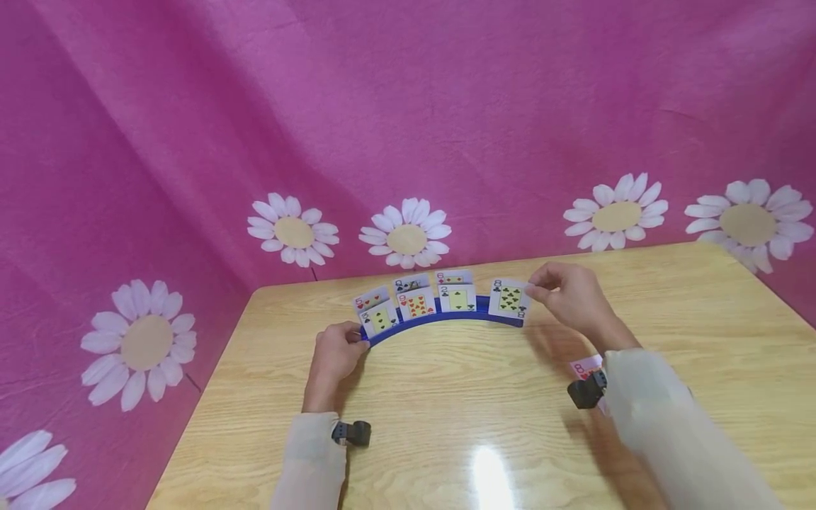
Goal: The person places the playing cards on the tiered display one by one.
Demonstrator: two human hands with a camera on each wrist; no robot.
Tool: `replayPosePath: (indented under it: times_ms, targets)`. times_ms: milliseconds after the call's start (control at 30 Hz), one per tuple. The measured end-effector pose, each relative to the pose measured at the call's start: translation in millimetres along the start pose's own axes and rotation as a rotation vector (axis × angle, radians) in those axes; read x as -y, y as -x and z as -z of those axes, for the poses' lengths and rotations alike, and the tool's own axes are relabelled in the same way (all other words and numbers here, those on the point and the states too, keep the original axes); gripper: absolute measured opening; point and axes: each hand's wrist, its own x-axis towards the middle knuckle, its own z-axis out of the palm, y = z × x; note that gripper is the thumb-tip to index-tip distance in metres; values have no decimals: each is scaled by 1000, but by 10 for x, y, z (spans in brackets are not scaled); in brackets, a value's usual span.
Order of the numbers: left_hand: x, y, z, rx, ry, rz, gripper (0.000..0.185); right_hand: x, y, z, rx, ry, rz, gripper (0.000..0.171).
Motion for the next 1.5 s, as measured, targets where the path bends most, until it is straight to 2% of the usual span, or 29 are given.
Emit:
replayPosePath:
  times_ms: [400,733,1500]
  targets:
    - [-45,19,0,11,-1,8,28,47,-94,-3,-37,-3,17,16]
    - [-16,17,16,7,-11,23,28,43,-168,-25,-97,-1,60,10]
    - [-24,16,0,3,5,24,28,3,-229,-91,-85,11,64,11]
